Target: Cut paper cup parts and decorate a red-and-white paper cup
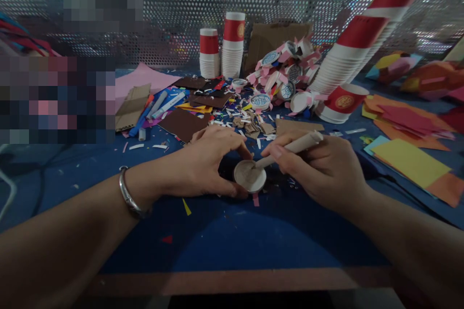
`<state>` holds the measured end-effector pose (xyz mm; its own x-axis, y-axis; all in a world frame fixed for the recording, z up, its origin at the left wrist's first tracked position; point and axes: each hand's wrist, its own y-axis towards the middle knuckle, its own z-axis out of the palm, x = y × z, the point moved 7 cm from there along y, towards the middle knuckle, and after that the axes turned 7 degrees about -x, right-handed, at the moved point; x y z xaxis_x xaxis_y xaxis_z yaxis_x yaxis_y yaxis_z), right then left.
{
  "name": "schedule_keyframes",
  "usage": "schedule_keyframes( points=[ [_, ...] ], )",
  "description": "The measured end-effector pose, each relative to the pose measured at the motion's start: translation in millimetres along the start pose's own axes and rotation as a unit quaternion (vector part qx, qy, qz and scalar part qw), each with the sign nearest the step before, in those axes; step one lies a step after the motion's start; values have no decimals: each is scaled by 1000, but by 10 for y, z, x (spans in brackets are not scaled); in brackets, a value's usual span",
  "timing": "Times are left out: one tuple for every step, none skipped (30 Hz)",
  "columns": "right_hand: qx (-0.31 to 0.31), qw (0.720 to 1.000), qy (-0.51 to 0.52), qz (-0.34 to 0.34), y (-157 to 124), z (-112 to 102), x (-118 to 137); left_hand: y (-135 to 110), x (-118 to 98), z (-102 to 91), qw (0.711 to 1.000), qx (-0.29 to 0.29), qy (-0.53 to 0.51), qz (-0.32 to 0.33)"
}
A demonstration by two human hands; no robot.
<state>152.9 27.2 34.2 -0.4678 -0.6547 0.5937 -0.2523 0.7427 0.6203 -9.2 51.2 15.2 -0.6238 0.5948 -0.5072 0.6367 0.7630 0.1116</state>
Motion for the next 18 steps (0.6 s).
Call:
schedule_keyframes(
  points=[
    [1,1000,0,-3,-1,4,3,-1,-2,1,1000,0,0,0],
    [3,1000,1,-6,-3,7,7,-2,-1,3,1000,0,0,-1],
    [4,1000,3,-8,-5,8,9,-3,0,7,1000,2,1,-2],
    [5,1000,5,-7,-7,8,8,-5,1,10,1000,3,1,-2],
    [4,1000,6,-6,-8,5,6,-6,1,12,1000,3,2,0],
    [3,1000,2,-4,-9,4,2,-7,-2,12,1000,2,2,4],
    [3,1000,-6,-3,-10,2,-1,-8,-4,10,1000,1,2,8],
    [0,1000,-16,-3,-9,-1,-3,-9,-4,8,1000,-1,2,10],
    [-2,1000,-28,-4,-8,-4,-4,-10,-2,6,1000,-2,1,10],
    [-4,999,-38,-6,-7,-6,0,-10,2,7,1000,-1,0,8],
    [-8,999,-44,-10,-5,-9,8,-10,5,8,1000,0,-1,6],
    [-11,999,-46,-14,-4,-11,18,-9,7,8,1000,1,-1,4],
    [-14,999,-45,-16,-4,-13,27,-9,9,9,1000,3,-1,2],
    [-15,999,-43,-16,-6,-11,33,-7,10,10,1000,4,1,1],
    [-15,999,-41,-13,-8,-10,36,-6,11,11,1000,4,3,0],
    [-16,999,-38,-8,-12,-10,35,-5,13,13,1000,5,5,-2],
    [-17,999,-34,-3,-16,-9,32,-4,15,15,1000,5,6,-3],
    [-18,999,-30,2,-22,-8,28,-4,16,17,1000,5,5,-4]
  ],
)
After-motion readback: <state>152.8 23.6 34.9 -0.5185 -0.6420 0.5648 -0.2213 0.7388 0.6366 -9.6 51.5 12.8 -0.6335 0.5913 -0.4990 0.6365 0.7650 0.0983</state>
